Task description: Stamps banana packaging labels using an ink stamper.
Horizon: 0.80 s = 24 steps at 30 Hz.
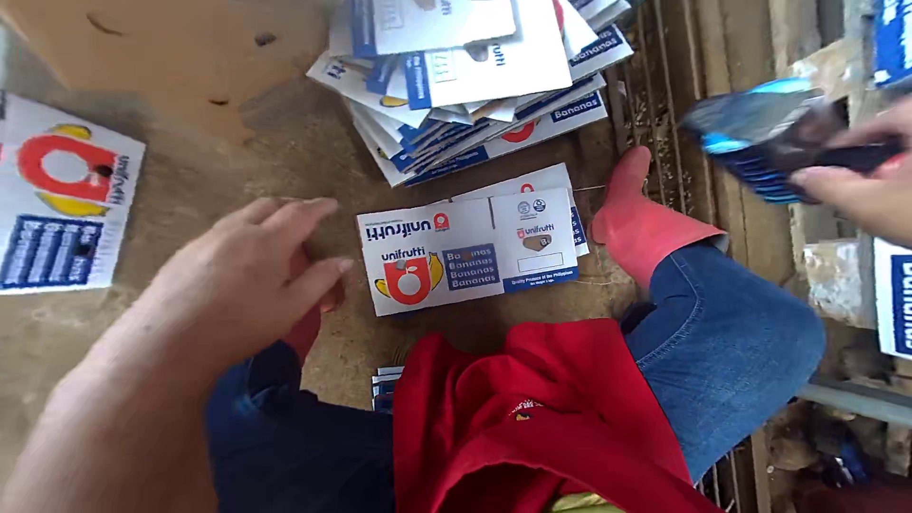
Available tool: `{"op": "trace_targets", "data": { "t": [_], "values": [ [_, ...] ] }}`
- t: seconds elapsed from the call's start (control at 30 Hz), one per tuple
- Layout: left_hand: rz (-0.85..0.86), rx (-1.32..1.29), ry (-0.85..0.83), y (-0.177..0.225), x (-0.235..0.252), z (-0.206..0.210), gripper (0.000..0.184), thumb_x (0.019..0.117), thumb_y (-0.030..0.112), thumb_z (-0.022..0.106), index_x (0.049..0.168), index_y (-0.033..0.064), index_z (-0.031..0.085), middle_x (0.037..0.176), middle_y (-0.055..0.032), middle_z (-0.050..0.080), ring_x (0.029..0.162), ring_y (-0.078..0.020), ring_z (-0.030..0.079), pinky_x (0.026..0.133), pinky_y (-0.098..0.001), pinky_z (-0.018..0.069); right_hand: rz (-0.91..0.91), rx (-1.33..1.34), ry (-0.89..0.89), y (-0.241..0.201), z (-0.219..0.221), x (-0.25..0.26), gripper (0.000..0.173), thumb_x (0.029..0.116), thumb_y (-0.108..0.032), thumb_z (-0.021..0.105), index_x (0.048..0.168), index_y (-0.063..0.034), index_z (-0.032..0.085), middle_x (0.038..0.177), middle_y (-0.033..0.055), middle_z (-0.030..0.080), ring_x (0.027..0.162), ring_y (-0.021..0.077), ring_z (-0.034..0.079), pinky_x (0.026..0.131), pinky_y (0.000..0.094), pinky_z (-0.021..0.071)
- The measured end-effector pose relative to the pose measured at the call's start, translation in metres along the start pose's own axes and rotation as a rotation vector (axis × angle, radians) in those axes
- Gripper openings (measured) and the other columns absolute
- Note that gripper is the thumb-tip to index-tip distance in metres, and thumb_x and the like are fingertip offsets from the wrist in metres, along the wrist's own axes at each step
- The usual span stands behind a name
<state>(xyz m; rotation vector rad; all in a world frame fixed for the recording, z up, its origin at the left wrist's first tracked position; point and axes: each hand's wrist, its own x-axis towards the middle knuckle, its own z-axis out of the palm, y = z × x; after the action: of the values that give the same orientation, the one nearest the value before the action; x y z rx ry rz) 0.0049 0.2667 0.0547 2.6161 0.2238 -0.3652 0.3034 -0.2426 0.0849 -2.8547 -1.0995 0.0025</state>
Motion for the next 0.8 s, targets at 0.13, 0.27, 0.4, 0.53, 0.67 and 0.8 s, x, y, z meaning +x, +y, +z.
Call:
{"op": "trace_targets", "data": {
  "t": [0.13, 0.27, 0.4, 0.53, 0.67, 0.8],
  "values": [
    [-0.129, -0.061, 0.114, -0.029, -0.029, 0.003, 0.054, 0.1030, 0.035, 0.057, 0.145, 0.0019, 0.053, 0.136, -0.0329, 0.057, 0.122, -0.0569, 0.056, 0.094, -0.0791, 0.0411, 0.174, 0.043, -0.565, -0.182, 0.032, 0.093, 0.032, 0.0995, -0.011, 0.064, 0.125, 0.0083, 0.062, 0.123, 0.0367, 0.062, 0.117, 0.0576, 0.058, 0.092, 0.0768, 0.0434],
    [-0.303, -0.146, -0.026, -0.042, -0.028, -0.003, 0.048, 0.1048, 0.027, 0.062, 0.145, 0.0024, 0.053, 0.138, -0.0323, 0.056, 0.126, -0.0551, 0.054, 0.099, -0.0764, 0.0401, -0.083, 0.050, -0.756, -0.245, 0.132, 0.124, 0.024, 0.0970, -0.012, 0.063, 0.113, 0.0050, 0.067, 0.113, 0.0298, 0.067, 0.110, 0.0494, 0.064, 0.087, 0.0705, 0.0488],
    [-0.300, -0.202, 0.024, -0.054, -0.031, -0.010, 0.050, 0.1054, 0.034, 0.058, 0.146, 0.0056, 0.052, 0.136, -0.0309, 0.057, 0.125, -0.0528, 0.055, 0.098, -0.0755, 0.0407, -0.181, -0.009, -0.855, -0.282, 0.191, 0.134, 0.023, 0.0980, -0.011, 0.060, 0.116, 0.0034, 0.066, 0.113, 0.0279, 0.066, 0.111, 0.0468, 0.065, 0.087, 0.0666, 0.0501],
    [-0.234, -0.204, 0.073, -0.055, -0.035, -0.012, 0.054, 0.1043, 0.042, 0.054, 0.147, 0.0087, 0.052, 0.135, -0.0274, 0.058, 0.123, -0.0499, 0.057, 0.094, -0.0738, 0.0432, -0.188, -0.060, -0.904, -0.289, 0.212, 0.139, 0.024, 0.0984, -0.012, 0.059, 0.117, 0.0028, 0.065, 0.115, 0.0272, 0.066, 0.112, 0.0461, 0.065, 0.087, 0.0654, 0.0505],
    [-0.147, -0.196, 0.130, -0.055, -0.035, -0.005, 0.056, 0.1027, 0.046, 0.052, 0.144, 0.0089, 0.055, 0.131, -0.0242, 0.061, 0.118, -0.0461, 0.061, 0.090, -0.0702, 0.0473, -0.173, -0.065, -0.912, -0.288, 0.217, 0.141, 0.025, 0.0983, -0.011, 0.060, 0.118, 0.0042, 0.065, 0.116, 0.0285, 0.065, 0.111, 0.0469, 0.065, 0.087, 0.0661, 0.0502],
    [-0.100, -0.166, 0.173, -0.057, -0.036, 0.002, 0.058, 0.1021, 0.049, 0.049, 0.142, 0.0083, 0.057, 0.126, -0.0237, 0.064, 0.111, -0.0452, 0.064, 0.083, -0.0681, 0.0495, -0.183, -0.073, -0.920, -0.291, 0.216, 0.145, 0.024, 0.0990, -0.012, 0.059, 0.117, 0.0027, 0.065, 0.115, 0.0268, 0.066, 0.111, 0.0451, 0.065, 0.086, 0.0645, 0.0505]
  ]
}}
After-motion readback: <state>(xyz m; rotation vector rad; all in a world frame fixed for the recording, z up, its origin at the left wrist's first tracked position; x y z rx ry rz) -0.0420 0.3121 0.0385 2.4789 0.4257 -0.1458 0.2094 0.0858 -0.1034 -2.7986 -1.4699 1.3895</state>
